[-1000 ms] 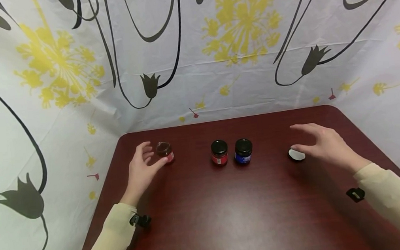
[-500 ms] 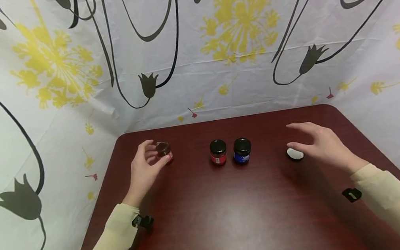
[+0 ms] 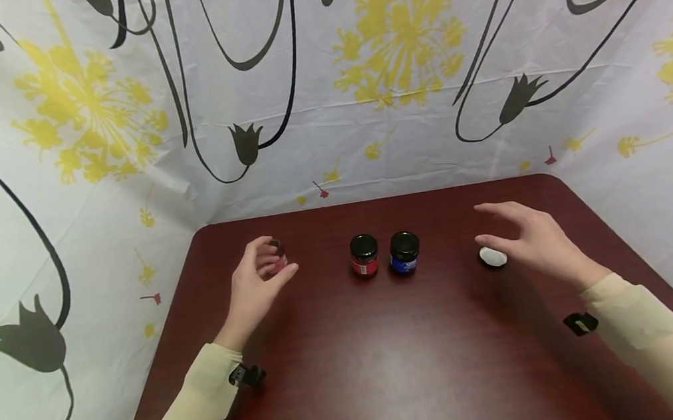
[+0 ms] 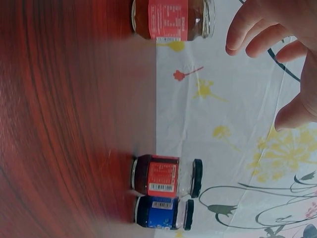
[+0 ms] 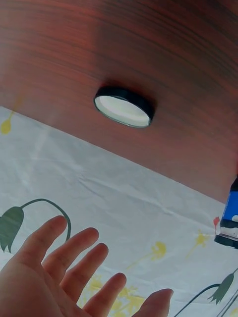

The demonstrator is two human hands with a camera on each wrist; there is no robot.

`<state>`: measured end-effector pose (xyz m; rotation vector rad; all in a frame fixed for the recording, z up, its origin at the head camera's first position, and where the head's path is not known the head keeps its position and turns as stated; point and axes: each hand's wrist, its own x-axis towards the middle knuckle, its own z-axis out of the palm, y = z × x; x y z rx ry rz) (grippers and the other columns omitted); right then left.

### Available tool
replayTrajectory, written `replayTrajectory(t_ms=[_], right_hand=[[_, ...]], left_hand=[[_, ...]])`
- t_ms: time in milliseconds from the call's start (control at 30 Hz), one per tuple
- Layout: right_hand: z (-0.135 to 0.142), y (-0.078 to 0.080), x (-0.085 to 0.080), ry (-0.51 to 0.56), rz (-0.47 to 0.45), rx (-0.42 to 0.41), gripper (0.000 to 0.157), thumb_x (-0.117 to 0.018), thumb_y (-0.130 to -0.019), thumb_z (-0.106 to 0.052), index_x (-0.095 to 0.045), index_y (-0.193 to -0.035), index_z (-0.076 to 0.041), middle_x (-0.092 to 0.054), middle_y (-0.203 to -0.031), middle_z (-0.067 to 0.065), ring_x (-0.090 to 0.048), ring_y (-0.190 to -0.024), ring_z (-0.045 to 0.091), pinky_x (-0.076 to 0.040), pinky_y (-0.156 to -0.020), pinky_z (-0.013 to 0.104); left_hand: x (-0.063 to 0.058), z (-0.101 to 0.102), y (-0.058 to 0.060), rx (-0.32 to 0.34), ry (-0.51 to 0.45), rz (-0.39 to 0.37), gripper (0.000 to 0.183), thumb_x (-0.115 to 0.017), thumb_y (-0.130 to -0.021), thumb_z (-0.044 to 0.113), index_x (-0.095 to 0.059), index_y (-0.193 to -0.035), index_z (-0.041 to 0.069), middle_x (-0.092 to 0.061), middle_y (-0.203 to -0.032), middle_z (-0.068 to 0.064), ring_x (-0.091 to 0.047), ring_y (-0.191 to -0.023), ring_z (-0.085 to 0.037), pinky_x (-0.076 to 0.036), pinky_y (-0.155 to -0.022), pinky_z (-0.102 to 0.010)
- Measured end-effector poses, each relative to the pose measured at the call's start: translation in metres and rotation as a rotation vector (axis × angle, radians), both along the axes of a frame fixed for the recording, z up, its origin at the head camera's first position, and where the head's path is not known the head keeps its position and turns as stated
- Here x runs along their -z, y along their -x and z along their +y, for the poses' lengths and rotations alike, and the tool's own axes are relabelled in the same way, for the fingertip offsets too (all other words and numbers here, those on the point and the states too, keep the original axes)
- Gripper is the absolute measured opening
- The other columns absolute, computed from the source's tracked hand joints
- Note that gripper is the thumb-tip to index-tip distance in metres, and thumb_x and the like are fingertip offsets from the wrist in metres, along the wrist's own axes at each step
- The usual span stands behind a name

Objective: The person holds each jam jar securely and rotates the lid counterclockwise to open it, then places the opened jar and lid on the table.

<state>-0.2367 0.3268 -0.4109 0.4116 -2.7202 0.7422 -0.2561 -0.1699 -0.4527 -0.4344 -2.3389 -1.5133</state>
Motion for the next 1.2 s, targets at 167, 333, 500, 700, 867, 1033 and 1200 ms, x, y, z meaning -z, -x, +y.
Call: replayTrajectory(t_ms=[167,333,500,700,867,1033,1200], right_hand=[[-0.005,0.001,-0.001,0.012,0.006,-0.005,0.057,-0.071,-0.073,-0.046,-0.049,-0.125,-0.042,-0.050,-0.124,-0.015,-0.044,-0.114,0.008,-0.034,-0.083,0.037],[-0.008,0.001,0.000,0.020,-0.006,-0.005,0.057,-0.071,-0.073,-0.047,-0.049,-0.125,-0.041,-0.049,-0.124,-0.016,-0.044,-0.115,0.008,-0.035,-0.083,0.038],[-0.008,0.001,0.000,0.024,-0.018,-0.011,0.057,-0.070,-0.074,-0.047,-0.047,-0.125,-0.044,-0.048,-0.125,-0.016,-0.044,-0.115,0.009,-0.035,-0.085,0.041],[-0.011,0.001,-0.001,0.025,-0.018,-0.031,0.057,-0.070,-0.074,-0.046,-0.047,-0.126,-0.043,-0.047,-0.126,-0.016,-0.043,-0.116,0.011,-0.035,-0.086,0.042],[-0.016,0.001,-0.001,0.031,-0.020,-0.044,0.057,-0.070,-0.075,-0.046,-0.046,-0.126,-0.043,-0.047,-0.126,-0.017,-0.043,-0.116,0.010,-0.036,-0.086,0.043],[-0.020,0.001,-0.001,0.031,-0.026,-0.047,0.056,-0.069,-0.075,-0.047,-0.046,-0.126,-0.044,-0.047,-0.125,-0.018,-0.043,-0.116,0.009,-0.036,-0.086,0.042],[-0.022,0.001,0.001,0.027,-0.024,-0.051,0.057,-0.069,-0.074,-0.048,-0.047,-0.126,-0.043,-0.046,-0.125,-0.019,-0.043,-0.116,0.009,-0.036,-0.087,0.042]], left_hand=[[0.005,0.006,-0.001,0.013,-0.003,-0.005,0.065,-0.076,-0.071,0.038,-0.043,-0.126,0.030,-0.052,-0.112,0.005,-0.056,-0.099,-0.016,-0.047,-0.083,-0.037],[0.008,0.014,-0.002,0.021,0.025,-0.039,0.065,-0.076,-0.071,0.040,-0.043,-0.126,0.032,-0.051,-0.113,0.008,-0.055,-0.103,-0.017,-0.045,-0.086,-0.033],[0.010,0.024,-0.001,0.038,0.035,-0.059,0.067,-0.075,-0.070,0.041,-0.041,-0.127,0.033,-0.051,-0.114,0.009,-0.054,-0.104,-0.016,-0.045,-0.086,-0.031],[0.015,0.036,-0.001,0.060,0.045,-0.088,0.067,-0.074,-0.071,0.043,-0.040,-0.128,0.035,-0.051,-0.115,0.011,-0.053,-0.105,-0.014,-0.044,-0.087,-0.033],[0.020,0.044,0.001,0.069,0.058,-0.098,0.067,-0.075,-0.070,0.043,-0.040,-0.127,0.035,-0.051,-0.114,0.012,-0.053,-0.105,-0.012,-0.044,-0.087,-0.031],[0.023,0.053,0.004,0.072,0.069,-0.128,0.067,-0.075,-0.069,0.044,-0.040,-0.126,0.037,-0.052,-0.113,0.011,-0.052,-0.106,-0.011,-0.044,-0.087,-0.032],[0.026,0.060,0.007,0.085,0.048,-0.166,0.067,-0.076,-0.070,0.042,-0.040,-0.126,0.036,-0.053,-0.114,0.008,-0.052,-0.107,-0.014,-0.044,-0.088,-0.036]])
